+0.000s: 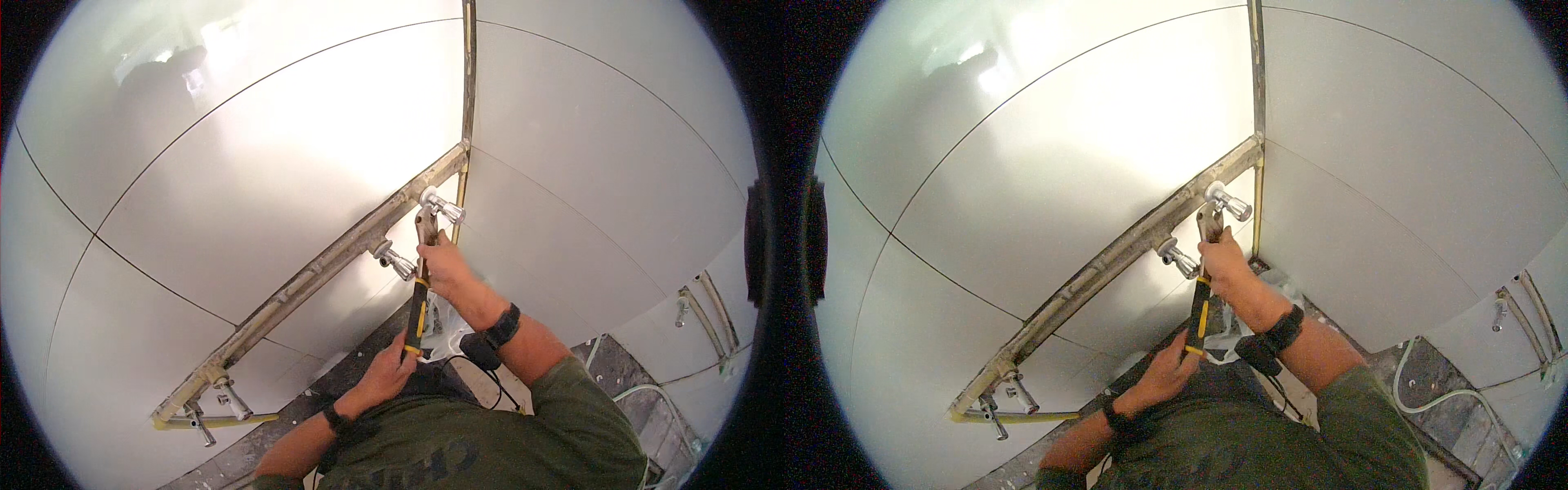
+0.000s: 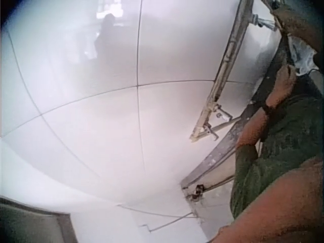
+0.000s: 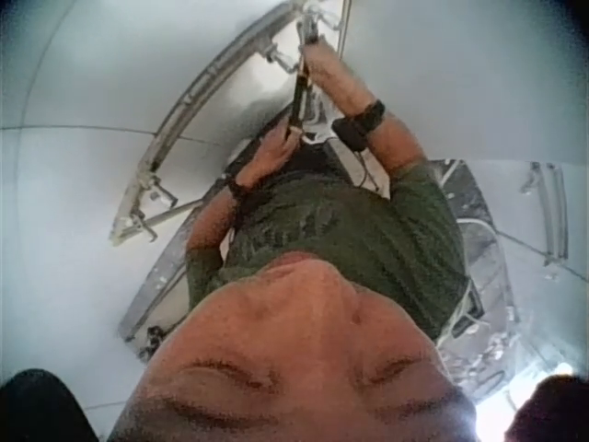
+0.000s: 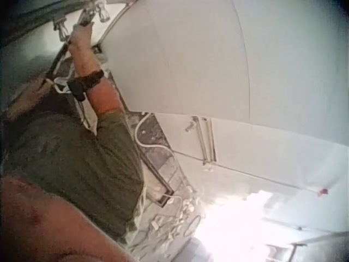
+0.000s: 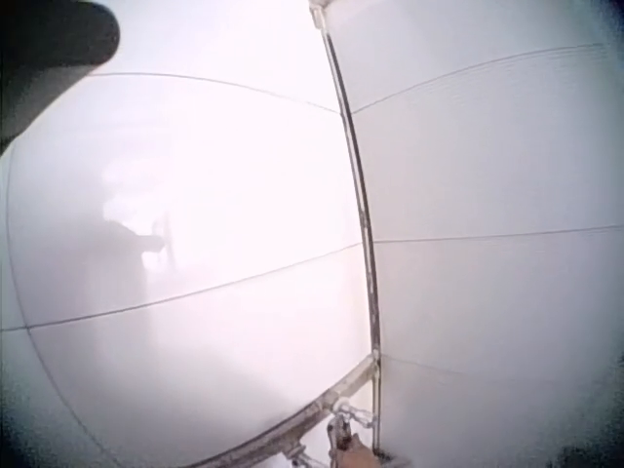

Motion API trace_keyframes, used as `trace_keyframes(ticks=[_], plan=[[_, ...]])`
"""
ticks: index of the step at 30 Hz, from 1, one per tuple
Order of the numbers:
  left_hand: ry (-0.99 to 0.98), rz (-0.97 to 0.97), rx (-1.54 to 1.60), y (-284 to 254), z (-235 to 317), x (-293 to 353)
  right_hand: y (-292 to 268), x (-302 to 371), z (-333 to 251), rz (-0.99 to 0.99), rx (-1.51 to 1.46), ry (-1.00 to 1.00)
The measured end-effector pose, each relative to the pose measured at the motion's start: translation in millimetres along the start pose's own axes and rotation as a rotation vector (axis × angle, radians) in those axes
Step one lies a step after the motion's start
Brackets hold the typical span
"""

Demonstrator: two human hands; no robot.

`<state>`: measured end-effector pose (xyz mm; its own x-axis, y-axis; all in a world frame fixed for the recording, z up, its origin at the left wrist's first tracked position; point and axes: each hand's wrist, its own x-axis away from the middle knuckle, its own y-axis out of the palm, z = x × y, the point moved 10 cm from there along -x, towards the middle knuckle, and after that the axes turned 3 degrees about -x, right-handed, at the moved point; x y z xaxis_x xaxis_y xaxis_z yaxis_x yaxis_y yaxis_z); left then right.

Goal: Install a series of faucets onto a wall-mounted supply line.

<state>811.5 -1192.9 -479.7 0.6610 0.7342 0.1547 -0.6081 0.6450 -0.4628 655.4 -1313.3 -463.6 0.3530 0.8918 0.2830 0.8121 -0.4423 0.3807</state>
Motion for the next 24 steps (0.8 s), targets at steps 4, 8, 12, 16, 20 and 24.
trace_keyframes(ticks=[4,8,12,16,20,24], plan=[[0.020,0.065,-0.111,6.0,-3.0,-13.9,-5.2,-0.6,-2.1,-0.088,0.068,-0.082],[0.033,0.115,-0.224,4.5,-2.4,-16.7,-8.7,5.9,0.0,-0.064,0.022,-0.123],[0.027,0.068,-0.256,5.6,-2.6,-23.6,-3.6,18.5,-9.6,-0.084,-0.074,-0.180],[-0.054,0.013,-0.190,13.2,-11.5,-24.1,-8.4,12.9,-4.4,-0.077,-0.113,-0.146],[-0.104,0.173,-0.181,-19.2,3.3,-4.4,2.9,13.7,-6.0,-0.160,-0.438,-0.004],[-0.229,0.270,-0.168,-49.7,28.6,12.1,4.0,9.9,-18.3,-0.184,-0.382,-0.057]])
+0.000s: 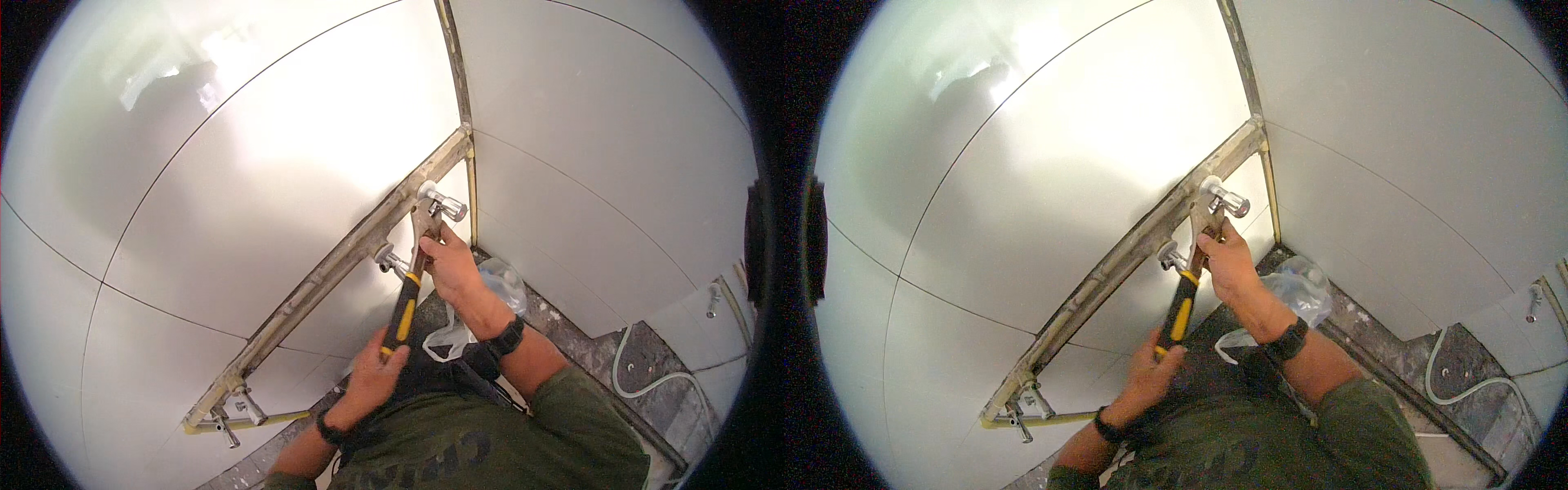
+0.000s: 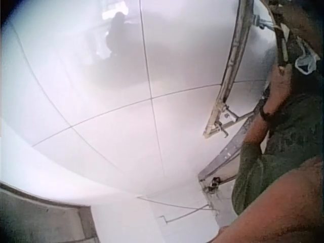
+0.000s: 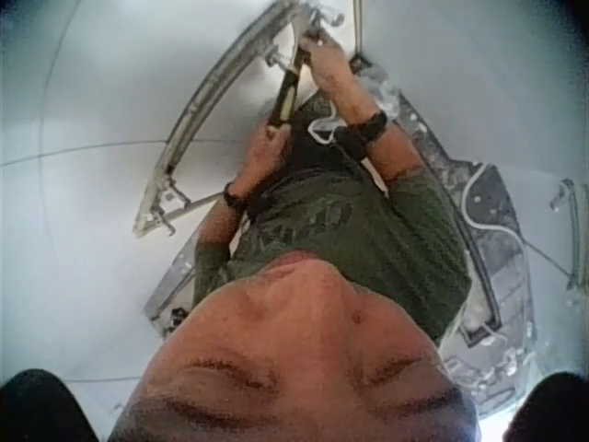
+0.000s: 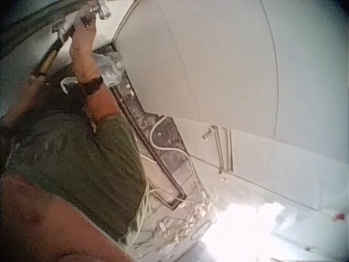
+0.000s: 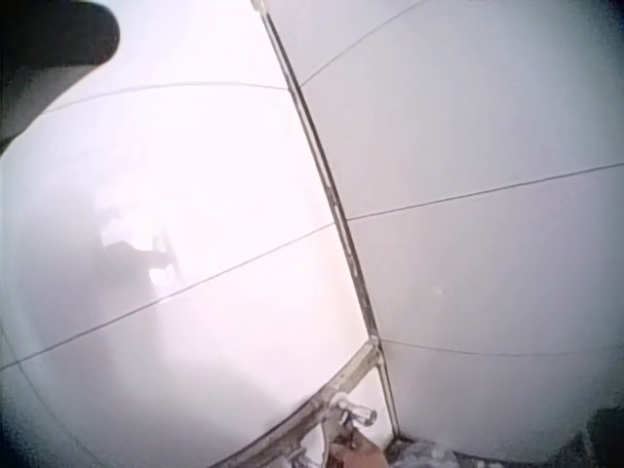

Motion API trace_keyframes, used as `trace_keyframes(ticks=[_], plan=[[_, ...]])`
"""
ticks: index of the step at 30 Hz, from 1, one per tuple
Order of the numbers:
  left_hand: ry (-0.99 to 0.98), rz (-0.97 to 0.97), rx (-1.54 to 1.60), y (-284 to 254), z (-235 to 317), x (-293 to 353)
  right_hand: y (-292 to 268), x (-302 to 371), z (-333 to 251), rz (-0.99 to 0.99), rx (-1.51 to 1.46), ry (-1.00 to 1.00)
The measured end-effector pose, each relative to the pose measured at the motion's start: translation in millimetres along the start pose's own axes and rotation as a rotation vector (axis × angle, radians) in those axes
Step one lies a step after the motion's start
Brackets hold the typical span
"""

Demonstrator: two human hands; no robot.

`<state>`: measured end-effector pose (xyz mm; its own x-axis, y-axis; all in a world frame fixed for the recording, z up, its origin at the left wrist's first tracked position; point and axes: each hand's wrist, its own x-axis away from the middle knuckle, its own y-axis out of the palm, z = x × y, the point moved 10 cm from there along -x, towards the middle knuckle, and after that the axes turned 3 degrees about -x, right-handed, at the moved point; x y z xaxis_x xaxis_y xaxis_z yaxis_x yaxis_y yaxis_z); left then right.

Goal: Install a series of faucets onto a wall-mounted supply line.

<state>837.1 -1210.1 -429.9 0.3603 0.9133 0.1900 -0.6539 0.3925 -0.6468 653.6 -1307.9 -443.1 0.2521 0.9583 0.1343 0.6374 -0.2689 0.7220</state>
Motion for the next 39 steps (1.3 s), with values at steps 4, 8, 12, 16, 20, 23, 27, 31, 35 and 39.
trace_keyframes(ticks=[4,8,12,16,20,23,27,31,35,39], plan=[[0.066,0.175,-0.089,-78.9,50.4,7.6,5.9,8.7,-11.1,-0.051,0.276,0.053],[0.295,0.183,-0.405,-97.7,109.1,11.7,17.2,17.7,-40.6,-0.188,0.859,-0.076],[0.316,0.184,-0.427,-88.1,95.0,15.0,12.8,14.7,-33.6,-0.201,0.952,-0.120],[0.281,0.166,-0.546,-64.9,45.4,1.0,15.6,10.9,-30.2,-0.211,1.058,-0.293],[0.384,0.262,-0.456,-81.9,36.0,-13.4,17.8,9.9,-39.0,-0.154,1.272,-0.397],[0.393,0.377,-0.492,-108.7,57.7,-16.5,18.9,18.2,-56.0,-0.117,1.287,-0.493],[0.561,0.666,-0.577,-162.8,164.0,-16.8,58.7,61.1,-137.3,-0.048,1.134,-1.183],[1.088,0.788,-0.664,-161.4,304.4,-33.9,137.0,37.5,-164.5,-0.324,1.041,-1.212],[1.212,0.882,-0.547,-169.1,346.3,-61.2,120.0,-41.5,-168.4,-0.293,0.983,-0.912],[1.032,0.779,-0.425,-167.8,284.3,-49.6,27.6,-97.3,-193.3,0.111,0.545,-0.738]])
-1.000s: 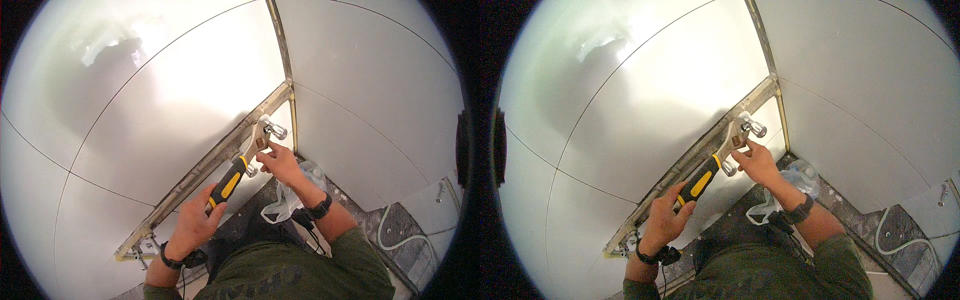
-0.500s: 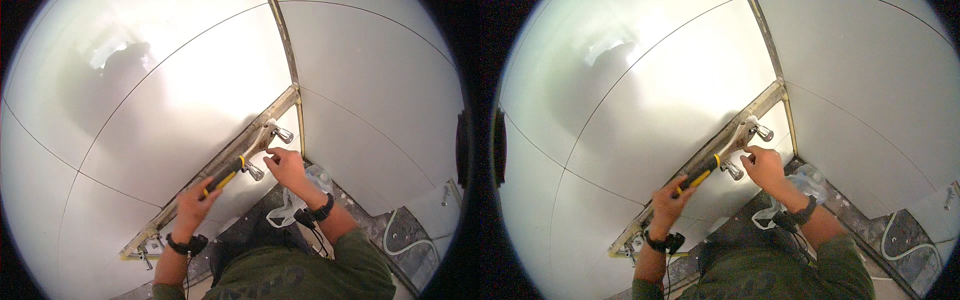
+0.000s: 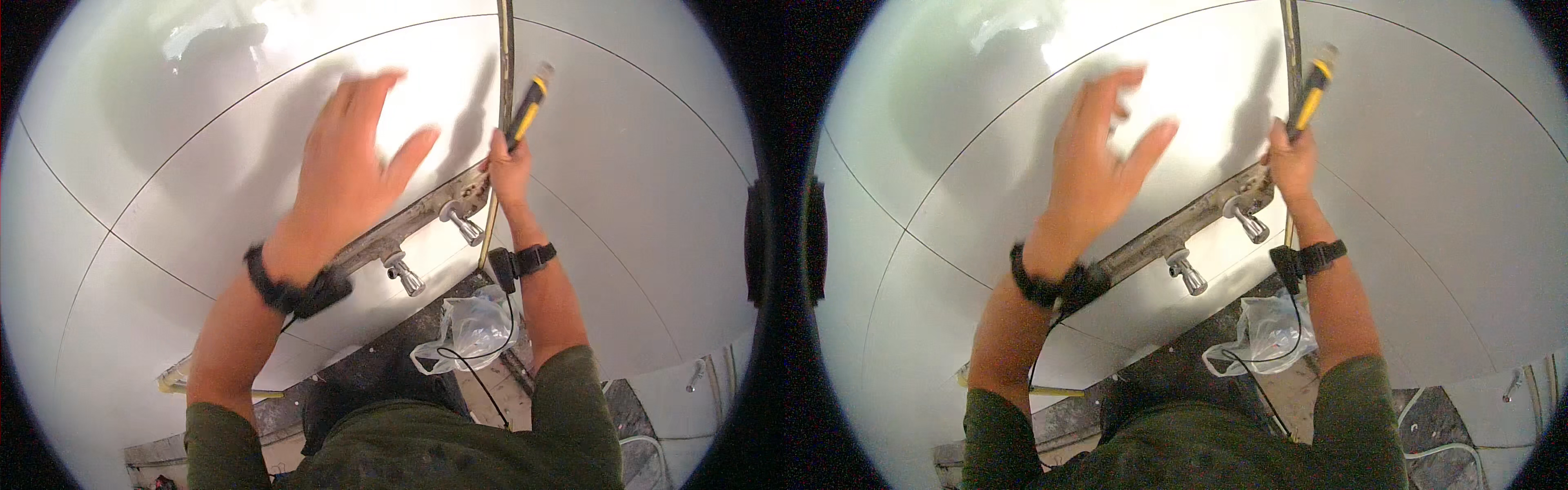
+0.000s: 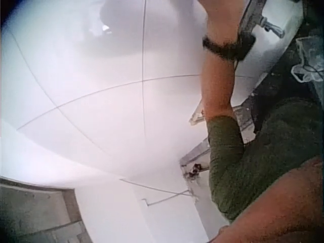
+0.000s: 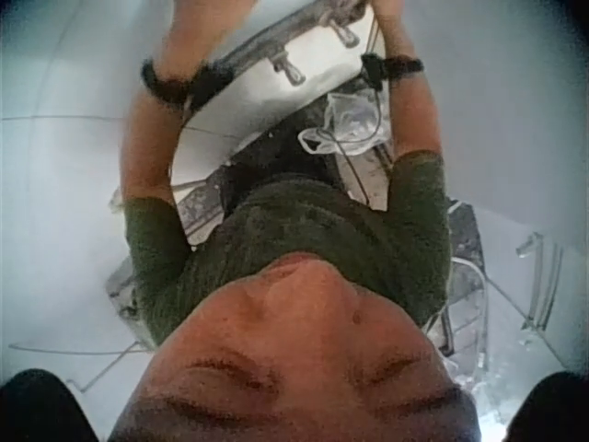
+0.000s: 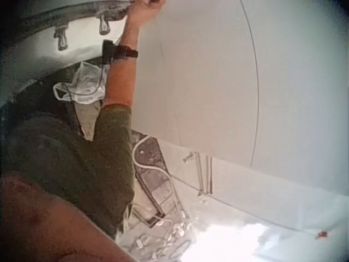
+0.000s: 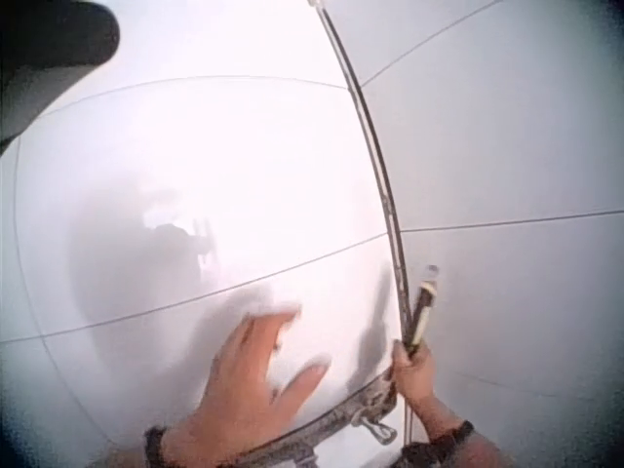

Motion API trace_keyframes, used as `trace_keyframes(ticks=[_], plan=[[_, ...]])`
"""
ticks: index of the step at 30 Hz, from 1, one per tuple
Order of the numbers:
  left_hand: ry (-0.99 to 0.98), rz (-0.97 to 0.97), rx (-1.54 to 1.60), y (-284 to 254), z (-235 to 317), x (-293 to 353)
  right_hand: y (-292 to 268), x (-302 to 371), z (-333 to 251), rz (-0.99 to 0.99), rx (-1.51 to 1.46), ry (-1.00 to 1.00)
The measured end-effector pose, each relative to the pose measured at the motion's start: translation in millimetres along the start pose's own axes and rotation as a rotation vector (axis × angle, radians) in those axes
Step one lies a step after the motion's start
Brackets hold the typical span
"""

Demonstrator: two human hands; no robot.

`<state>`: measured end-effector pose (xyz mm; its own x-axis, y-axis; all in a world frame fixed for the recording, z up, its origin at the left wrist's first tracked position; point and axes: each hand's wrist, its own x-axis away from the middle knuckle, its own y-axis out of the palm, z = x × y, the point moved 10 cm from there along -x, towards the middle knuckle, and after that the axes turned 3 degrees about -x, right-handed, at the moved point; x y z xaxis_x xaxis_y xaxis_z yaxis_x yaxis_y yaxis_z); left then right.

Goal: Install a series of faucets onto a wall-mounted supply line.

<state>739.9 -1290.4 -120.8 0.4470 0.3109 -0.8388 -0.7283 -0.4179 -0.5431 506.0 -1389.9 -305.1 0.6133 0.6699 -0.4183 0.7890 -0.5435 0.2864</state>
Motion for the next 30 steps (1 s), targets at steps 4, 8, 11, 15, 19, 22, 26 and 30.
trace_keyframes(ticks=[4,8,11,15,19,22,26,30], plan=[[-0.056,-0.197,-0.158,-16.4,-5.8,89.9,-9.7,-4.1,-4.2,0.030,0.271,-0.322],[-0.220,-0.291,-0.146,-36.8,-15.6,172.7,6.7,5.5,11.4,-0.064,-0.022,-0.071],[-0.333,-0.288,-0.136,-55.9,-9.6,222.0,7.8,9.6,15.7,-0.084,-0.179,0.095],[-0.545,-0.363,-0.025,-54.7,-24.1,300.2,-25.0,19.1,-35.0,0.143,-0.174,-0.061],[-0.949,-0.507,0.320,-21.5,-37.5,338.9,13.4,92.1,-105.6,-0.107,-0.070,-0.069],[-0.764,-0.293,0.457,-0.4,-13.8,303.0,49.5,175.6,-100.9,-0.313,-0.237,0.108],[-0.780,-0.319,0.662,28.4,9.5,270.7,67.7,238.7,-75.4,-0.281,-0.416,0.377],[-0.950,-0.447,0.708,41.3,4.3,295.2,75.8,249.3,-41.6,-0.265,-0.335,0.555]])
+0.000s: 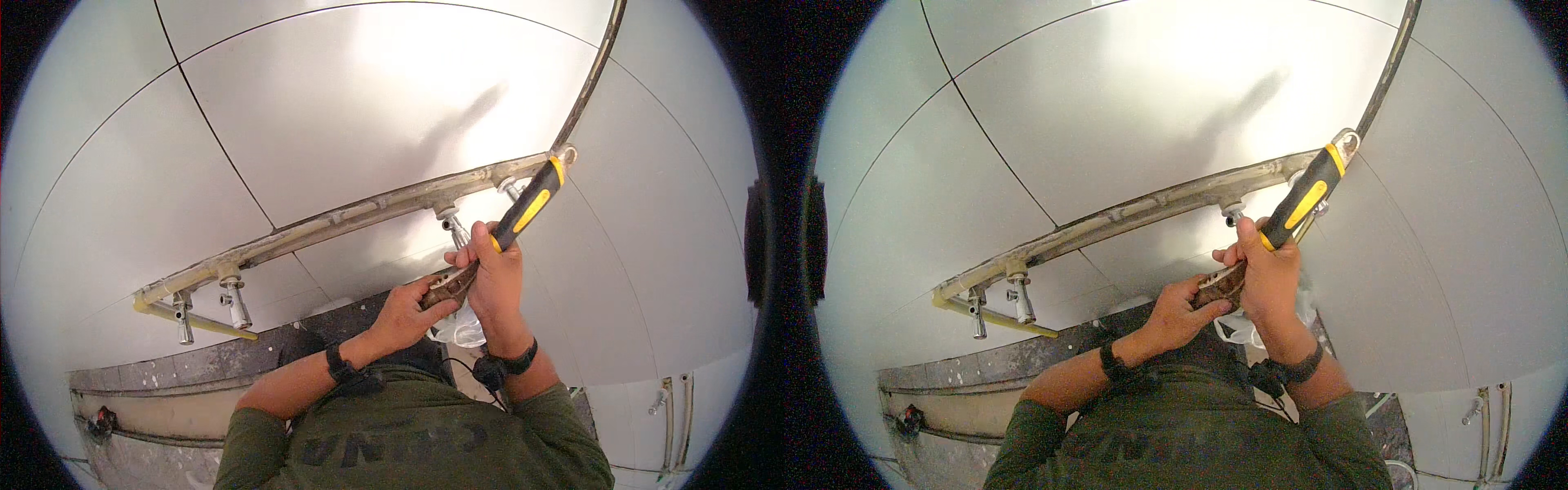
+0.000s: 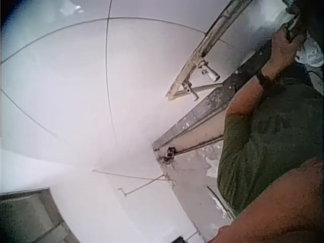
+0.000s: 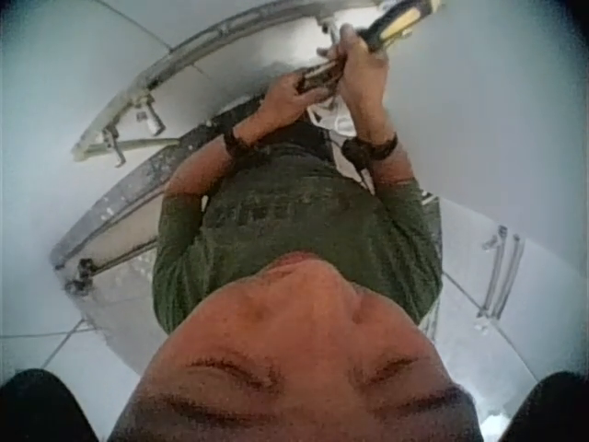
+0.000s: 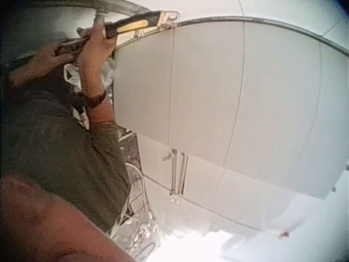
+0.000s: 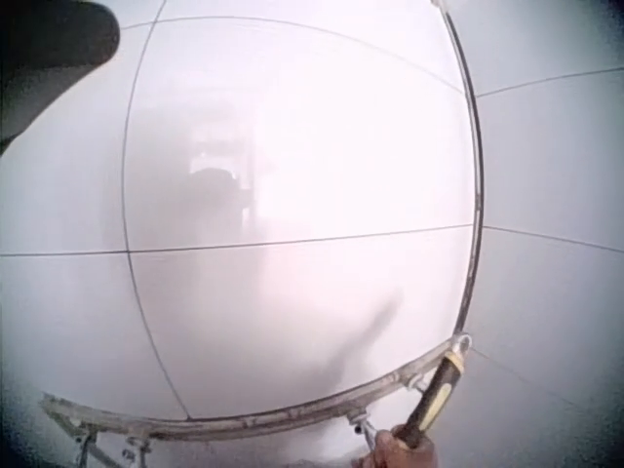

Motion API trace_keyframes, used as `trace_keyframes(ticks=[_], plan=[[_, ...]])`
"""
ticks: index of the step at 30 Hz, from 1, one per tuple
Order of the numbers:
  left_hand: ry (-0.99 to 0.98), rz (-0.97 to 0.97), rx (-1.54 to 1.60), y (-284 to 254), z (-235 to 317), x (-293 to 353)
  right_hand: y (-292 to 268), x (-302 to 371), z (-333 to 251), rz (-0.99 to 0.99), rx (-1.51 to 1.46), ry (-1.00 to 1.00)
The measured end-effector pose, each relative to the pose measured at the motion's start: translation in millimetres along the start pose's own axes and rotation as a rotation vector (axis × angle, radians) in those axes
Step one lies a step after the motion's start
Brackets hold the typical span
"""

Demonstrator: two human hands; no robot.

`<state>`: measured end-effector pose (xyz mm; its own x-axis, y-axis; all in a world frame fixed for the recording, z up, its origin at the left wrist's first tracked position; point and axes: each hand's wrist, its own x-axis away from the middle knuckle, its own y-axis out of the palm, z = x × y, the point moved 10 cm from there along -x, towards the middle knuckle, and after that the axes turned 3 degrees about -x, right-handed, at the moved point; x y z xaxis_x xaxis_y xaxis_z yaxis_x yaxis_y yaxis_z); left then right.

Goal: Install a series of faucets onto a wall-mounted supply line.

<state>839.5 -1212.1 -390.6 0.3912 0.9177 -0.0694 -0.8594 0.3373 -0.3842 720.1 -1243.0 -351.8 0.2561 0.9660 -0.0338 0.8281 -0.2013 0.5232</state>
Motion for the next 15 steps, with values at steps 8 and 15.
trace_keyframes(ticks=[8,15], plan=[[-0.031,0.276,0.399,-13.2,-27.2,-3.2,10.5,-4.1,26.4,-0.065,-0.193,0.126],[-0.159,0.148,0.287,5.4,-38.6,-16.2,3.3,-4.8,15.0,-0.058,-0.108,0.032]])
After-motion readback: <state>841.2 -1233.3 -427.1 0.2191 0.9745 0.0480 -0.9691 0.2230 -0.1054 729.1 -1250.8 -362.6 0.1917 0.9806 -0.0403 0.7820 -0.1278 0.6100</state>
